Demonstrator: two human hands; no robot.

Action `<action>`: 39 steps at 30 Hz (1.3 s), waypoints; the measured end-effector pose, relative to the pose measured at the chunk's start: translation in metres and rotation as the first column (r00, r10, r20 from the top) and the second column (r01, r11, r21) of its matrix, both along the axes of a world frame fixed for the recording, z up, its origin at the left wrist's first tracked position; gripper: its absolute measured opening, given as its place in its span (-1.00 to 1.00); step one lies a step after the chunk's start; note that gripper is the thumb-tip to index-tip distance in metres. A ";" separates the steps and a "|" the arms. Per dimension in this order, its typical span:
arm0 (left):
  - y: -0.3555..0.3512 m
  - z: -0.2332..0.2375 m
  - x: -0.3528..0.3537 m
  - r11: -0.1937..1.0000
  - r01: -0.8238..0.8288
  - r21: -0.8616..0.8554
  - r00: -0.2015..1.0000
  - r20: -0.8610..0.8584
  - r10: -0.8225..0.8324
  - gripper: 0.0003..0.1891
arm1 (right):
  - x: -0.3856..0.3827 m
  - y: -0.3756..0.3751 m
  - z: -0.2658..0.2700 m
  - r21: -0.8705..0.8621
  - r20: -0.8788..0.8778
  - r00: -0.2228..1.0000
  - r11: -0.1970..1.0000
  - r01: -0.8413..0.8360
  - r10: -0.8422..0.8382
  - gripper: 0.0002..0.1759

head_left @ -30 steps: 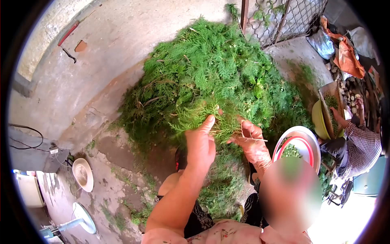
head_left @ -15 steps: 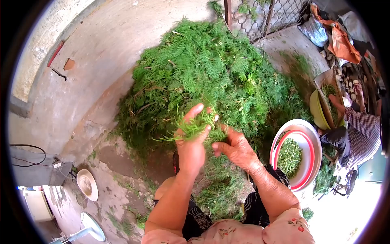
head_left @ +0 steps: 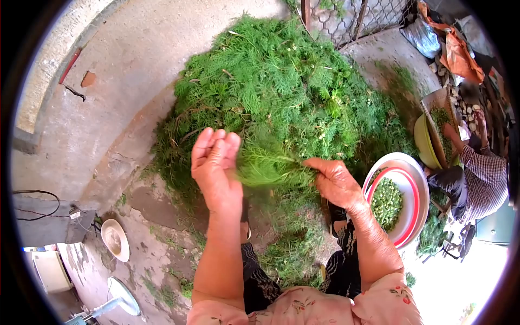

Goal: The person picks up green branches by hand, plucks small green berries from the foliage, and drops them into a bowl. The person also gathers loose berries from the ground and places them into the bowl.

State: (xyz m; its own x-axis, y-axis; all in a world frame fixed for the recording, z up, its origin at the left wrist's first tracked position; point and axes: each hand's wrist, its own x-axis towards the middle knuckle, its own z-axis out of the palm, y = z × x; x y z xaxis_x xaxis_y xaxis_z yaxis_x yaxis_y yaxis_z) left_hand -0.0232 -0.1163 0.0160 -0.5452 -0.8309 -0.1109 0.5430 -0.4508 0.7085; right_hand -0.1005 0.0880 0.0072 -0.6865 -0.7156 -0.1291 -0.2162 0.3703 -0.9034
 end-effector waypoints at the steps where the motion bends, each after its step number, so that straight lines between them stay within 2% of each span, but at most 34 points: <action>1: -0.008 -0.003 0.002 1.000 0.010 0.022 0.998 -0.069 -0.008 -0.77 | -0.003 0.003 0.004 0.019 -0.011 1.000 1.000 0.012 -0.012 -0.55; 3: -0.016 -0.003 0.006 0.999 0.009 0.046 0.999 -0.038 -0.007 -0.77 | -0.014 0.011 -0.005 0.025 -0.172 0.983 0.997 0.068 -0.062 -0.59; 5: -0.019 -0.004 0.008 0.997 0.031 0.075 0.999 0.016 -0.032 -0.79 | -0.018 0.017 0.012 0.050 -0.086 0.956 0.958 0.284 -0.279 -0.64; 7: -0.019 -0.005 0.010 0.992 0.073 0.101 0.995 0.063 -0.079 -0.80 | -0.030 0.036 0.002 0.045 -0.123 0.929 0.934 0.356 -0.348 -0.63; 9: -0.017 -0.005 0.011 0.987 0.094 0.132 0.990 0.095 -0.107 -0.80 | -0.041 0.056 0.003 0.182 0.005 0.904 0.889 0.420 -0.428 -0.63; 11: -0.017 -0.005 0.010 0.981 0.125 0.149 0.985 0.101 -0.141 -0.80 | -0.046 0.089 -0.004 0.196 -0.043 0.919 0.898 0.393 -0.393 -0.64; 13: -0.019 -0.007 0.010 0.975 0.150 0.164 0.981 0.096 -0.167 -0.80 | -0.041 0.140 -0.022 0.269 -0.320 0.905 0.889 0.372 -0.281 -0.71; 14: -0.020 -0.008 0.009 0.972 0.149 0.180 0.982 0.089 -0.167 -0.79 | -0.029 0.167 -0.033 0.239 -0.388 0.878 0.890 0.389 -0.280 -0.77; 17: -0.021 -0.009 0.009 0.966 0.149 0.214 0.984 0.064 -0.166 -0.78 | 0.035 0.263 -0.065 0.529 -0.375 0.884 0.718 0.452 -0.280 -0.85; 18: -0.021 -0.010 0.010 0.963 0.152 0.221 0.984 0.057 -0.169 -0.78 | 0.067 0.301 -0.082 0.494 -0.400 0.880 0.749 0.442 -0.256 -0.87; 19: -0.022 -0.011 0.011 0.960 0.158 0.231 0.983 0.050 -0.174 -0.79 | 0.107 0.335 -0.091 0.666 -0.294 0.893 0.596 0.448 -0.342 -0.80; 20: -0.024 -0.014 0.012 0.956 0.184 0.227 0.980 0.030 -0.196 -0.79 | 0.149 0.407 -0.131 0.830 -0.372 0.927 0.465 0.308 0.050 -0.80; 21: -0.025 -0.018 0.012 0.951 0.214 0.223 0.975 0.009 -0.222 -0.79 | 0.193 0.444 -0.136 0.966 -0.081 0.994 0.251 0.059 0.079 -0.73; 22: -0.025 -0.020 0.013 0.947 0.235 0.217 0.971 -0.007 -0.239 -0.79 | 0.227 0.446 -0.115 0.994 0.101 0.985 0.051 -0.095 -0.137 -0.70; 23: -0.027 -0.022 0.011 0.948 0.227 0.222 0.970 0.030 -0.239 -0.79 | 0.254 0.464 -0.117 0.909 0.323 0.899 -0.167 -0.382 -0.294 -0.65; 25: -0.025 -0.021 0.012 0.931 0.279 0.235 0.957 0.009 -0.289 -0.79 | 0.303 0.501 -0.106 0.865 0.396 0.842 -0.158 -0.476 -0.366 -0.59; 28: -0.018 -0.020 0.010 0.928 0.284 0.241 0.950 0.061 -0.307 -0.79 | 0.283 0.495 -0.129 0.886 0.352 0.839 -0.141 -0.441 -0.414 -0.66; 29: -0.017 -0.020 0.009 0.927 0.292 0.236 0.947 0.062 -0.314 -0.79 | 0.290 0.530 -0.172 0.959 0.285 0.957 -0.012 -0.284 0.050 -0.76; 30: -0.014 -0.018 0.005 0.931 0.265 0.253 0.948 0.108 -0.299 -0.78 | 0.241 0.470 -0.151 0.955 0.195 0.981 0.231 -0.186 -0.018 -0.81; 31: -0.014 -0.021 0.004 0.924 0.279 0.261 0.944 0.104 -0.314 -0.78 | 0.221 0.466 -0.182 0.913 -0.079 0.996 0.405 0.057 0.038 -0.82; 32: -0.016 -0.028 0.003 0.918 0.292 0.267 0.939 0.099 -0.328 -0.78 | 0.180 0.414 -0.174 0.875 -0.157 0.984 0.474 0.101 0.081 -0.80; 33: -0.018 -0.031 0.004 0.914 0.300 0.272 0.936 0.099 -0.337 -0.78 | 0.153 0.380 -0.182 0.719 -0.291 0.941 0.609 0.334 -0.173 -0.79; 34: -0.017 -0.030 0.003 0.913 0.284 0.292 0.936 0.124 -0.331 -0.77 | 0.113 0.329 -0.164 0.743 -0.176 0.951 0.600 0.298 -0.254 -0.80; 35: -0.011 -0.024 0.001 0.918 0.275 0.287 0.939 0.127 -0.320 -0.76 | 0.084 0.307 -0.172 0.654 -0.289 0.954 0.712 0.258 -0.080 -0.79; 36: -0.009 -0.022 0.001 0.918 0.275 0.285 0.937 0.132 -0.322 -0.76 | 0.057 0.275 -0.167 0.621 -0.236 0.965 0.745 0.242 -0.117 -0.75; 37: -0.008 -0.022 0.000 0.918 0.276 0.284 0.936 0.139 -0.324 -0.75 | 0.030 0.242 -0.158 0.616 -0.245 0.968 0.761 0.203 -0.059 -0.76; 38: -0.007 -0.023 0.000 0.920 0.274 0.279 0.936 0.143 -0.322 -0.75 | 0.007 0.228 -0.176 0.589 -0.249 0.967 0.783 0.200 -0.059 -0.76; 39: -0.006 -0.023 0.000 0.921 0.271 0.280 0.933 0.158 -0.323 -0.75 | -0.014 0.197 -0.163 0.640 -0.192 0.980 0.749 0.171 -0.060 -0.77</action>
State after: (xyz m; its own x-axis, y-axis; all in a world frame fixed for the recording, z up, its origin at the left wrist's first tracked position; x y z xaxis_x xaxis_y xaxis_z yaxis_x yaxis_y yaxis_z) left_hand -0.0228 -0.1221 -0.0067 -0.7080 -0.5648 -0.4239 0.2175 -0.7455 0.6301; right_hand -0.1145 0.2846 -0.1555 -0.8084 -0.4099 -0.4225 -0.2436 0.8863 -0.3938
